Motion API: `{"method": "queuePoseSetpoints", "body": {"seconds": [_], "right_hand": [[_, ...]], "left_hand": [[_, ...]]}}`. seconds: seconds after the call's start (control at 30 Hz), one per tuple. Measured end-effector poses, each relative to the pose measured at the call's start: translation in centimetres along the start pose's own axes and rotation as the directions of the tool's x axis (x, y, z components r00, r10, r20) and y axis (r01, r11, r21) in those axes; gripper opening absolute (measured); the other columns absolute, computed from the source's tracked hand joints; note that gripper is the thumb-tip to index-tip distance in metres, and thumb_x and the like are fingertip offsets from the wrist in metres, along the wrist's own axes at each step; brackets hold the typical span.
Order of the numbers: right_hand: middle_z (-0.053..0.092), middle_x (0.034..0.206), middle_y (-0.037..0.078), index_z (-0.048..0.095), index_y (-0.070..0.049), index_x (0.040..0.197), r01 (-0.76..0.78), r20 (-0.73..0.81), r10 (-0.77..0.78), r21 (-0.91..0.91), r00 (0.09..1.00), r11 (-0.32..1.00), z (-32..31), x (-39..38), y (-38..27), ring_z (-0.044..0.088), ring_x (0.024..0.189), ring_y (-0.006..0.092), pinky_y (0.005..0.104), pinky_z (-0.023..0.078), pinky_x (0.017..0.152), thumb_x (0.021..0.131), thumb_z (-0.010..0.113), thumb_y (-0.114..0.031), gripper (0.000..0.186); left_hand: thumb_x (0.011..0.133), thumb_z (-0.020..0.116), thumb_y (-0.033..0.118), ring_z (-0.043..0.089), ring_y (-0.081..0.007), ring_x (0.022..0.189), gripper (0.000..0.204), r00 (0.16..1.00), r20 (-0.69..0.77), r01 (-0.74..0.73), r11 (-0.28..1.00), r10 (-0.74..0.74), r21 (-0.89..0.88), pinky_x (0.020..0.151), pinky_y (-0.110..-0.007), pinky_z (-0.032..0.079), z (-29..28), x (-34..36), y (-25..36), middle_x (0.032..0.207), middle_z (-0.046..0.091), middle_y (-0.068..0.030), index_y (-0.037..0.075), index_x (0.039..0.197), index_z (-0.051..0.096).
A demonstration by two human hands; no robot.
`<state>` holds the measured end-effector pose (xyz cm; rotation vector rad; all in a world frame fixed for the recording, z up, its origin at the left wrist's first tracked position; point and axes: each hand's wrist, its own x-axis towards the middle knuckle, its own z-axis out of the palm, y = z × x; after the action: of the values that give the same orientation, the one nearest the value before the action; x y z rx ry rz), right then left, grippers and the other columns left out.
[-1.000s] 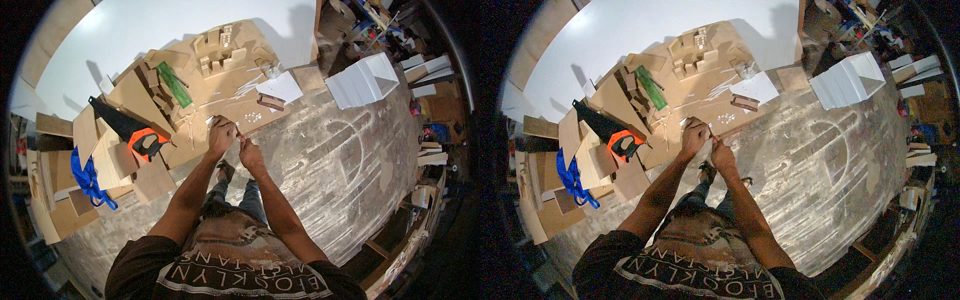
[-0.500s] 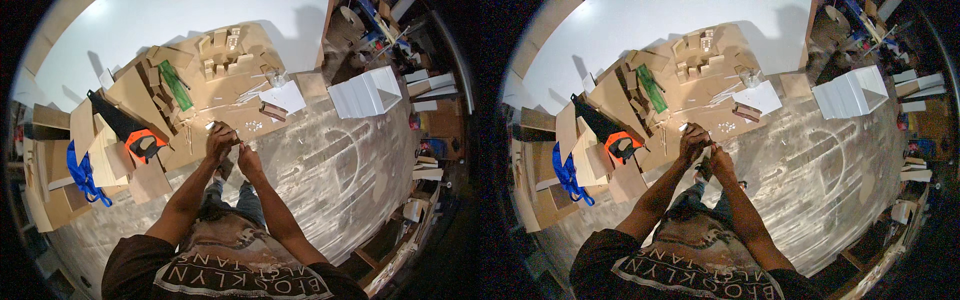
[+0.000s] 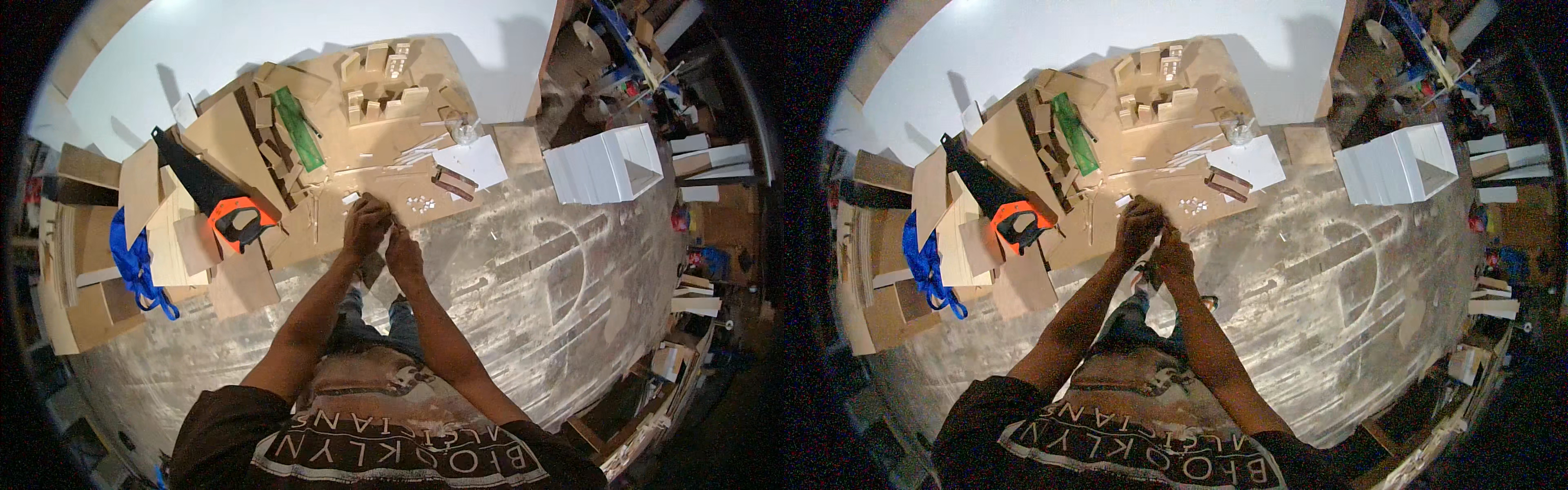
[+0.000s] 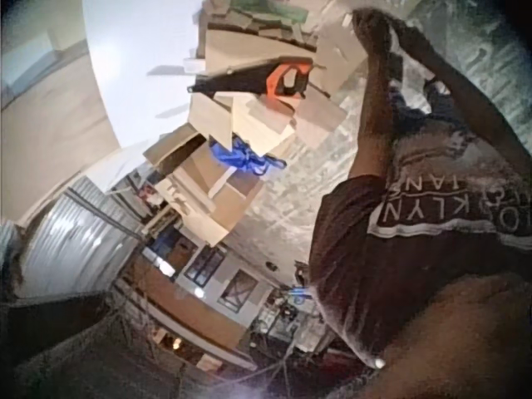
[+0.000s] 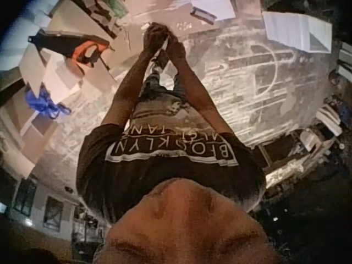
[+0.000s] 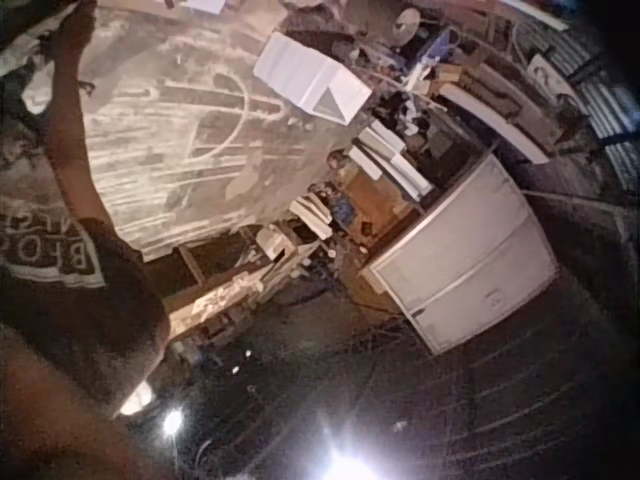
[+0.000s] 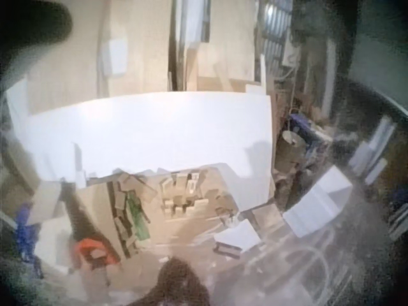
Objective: The person uses a small hand tool to scrape and carve the edges of a small wooden component on a workbench, then picks up a thin piece of white material and fits it against the wood.
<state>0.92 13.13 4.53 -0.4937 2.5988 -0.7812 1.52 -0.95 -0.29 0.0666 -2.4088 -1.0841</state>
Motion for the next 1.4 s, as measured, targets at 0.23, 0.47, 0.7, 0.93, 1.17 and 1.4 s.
{"method": "queuePoseSetpoints", "body": {"seconds": [0.23, 0.47, 0.7, 0.93, 1.17, 1.4], "right_hand": [[0.065, 0.083, 0.034, 0.054, 0.002, 0.097, 0.044, -0.105, -0.045, -0.009, 0.993, 0.999, 2.2, -1.7, 2.5, 0.065, 0.082, 0.053, 0.06, 0.052, 0.07, 0.105, 0.04, -0.038, 0.043], [0.064, 0.079, 0.035, 0.057, 0.004, 0.096, -0.183, -0.074, 0.19, 0.089, 0.979, 0.979, 3.3, -1.0, 4.6, 0.064, 0.08, 0.0533, 0.0588, 0.051, 0.07, 0.105, 0.039, -0.042, 0.05], [0.064, 0.075, 0.024, 0.063, 0.001, 0.091, -0.016, -0.302, 0.099, 0.264, 0.948, 0.964, 0.4, -1.0, 3.9, 0.064, 0.072, 0.0445, 0.0489, 0.05, 0.065, 0.091, 0.066, -0.034, 0.035], [0.067, 0.085, 0.025, 0.065, -0.001, 0.098, 0.071, -0.34, 0.006, 0.216, 0.941, 0.974, -0.9, 3.2, 0.0, 0.066, 0.082, 0.044, 0.0508, 0.052, 0.072, 0.092, 0.064, -0.031, 0.03], [0.068, 0.088, 0.027, 0.066, -0.002, 0.091, 0.055, -0.353, -0.002, 0.142, 0.936, 0.988, 0.2, 4.0, -1.4, 0.066, 0.085, 0.0471, 0.0524, 0.053, 0.075, 0.096, 0.055, -0.037, 0.037], [0.069, 0.081, 0.025, 0.066, -0.002, 0.095, -0.004, -0.348, 0.03, 0.076, 0.937, 0.997, -1.6, 7.4, 0.3, 0.068, 0.078, 0.0454, 0.0532, 0.053, 0.072, 0.092, 0.059, -0.039, 0.038]], "left_hand": [[0.066, 0.065, 0.008, 0.06, -0.0321, 0.08, 0.007, 0.995, -0.018, -0.1, 0.995, 0.1, -0.02, 0.076, -0.042, 0.047, 0.2, 0.6, 0.4, 0.076, 0.062, -0.0096, 0.006, 0.073, 0.063], [0.077, 0.059, -0.001, 0.059, -0.0401, 0.097, 0.017, 0.999, 0.007, 0.052, 0.998, -0.052, -0.026, 0.088, -0.048, 0.047, 0.2, 0.1, 0.2, 0.097, 0.065, -0.0175, 0.0, 0.091, 0.069], [0.079, 0.066, 0.002, 0.058, -0.0373, 0.102, 0.013, 0.992, 0.066, 0.108, 0.994, -0.11, 0.033, 0.092, -0.045, 0.045, -2.0, 0.1, 0.7, 0.096, 0.065, -0.0174, -0.001, 0.092, 0.07], [0.078, 0.068, 0.007, 0.058, -0.0343, 0.102, 0.014, 0.994, 0.062, 0.081, 0.994, -0.086, 0.076, 0.096, -0.046, 0.04, -2.4, 0.0, 0.7, 0.096, 0.068, -0.014, 0.003, 0.09, 0.073], [0.074, 0.068, 0.009, 0.059, -0.0298, 0.097, 0.01, 0.995, 0.094, 0.02, 0.989, -0.035, 0.149, 0.095, -0.046, 0.039, -2.9, -0.2, -0.4, 0.087, 0.065, -0.0101, 0.005, 0.082, 0.071], [0.074, 0.066, 0.004, 0.058, -0.0334, 0.095, 0.012, 0.984, 0.176, -0.011, 0.988, -0.016, 0.153, 0.092, -0.045, 0.041, -3.5, 0.7, 0.5, 0.089, 0.065, -0.0121, 0.004, 0.085, 0.068]]}}
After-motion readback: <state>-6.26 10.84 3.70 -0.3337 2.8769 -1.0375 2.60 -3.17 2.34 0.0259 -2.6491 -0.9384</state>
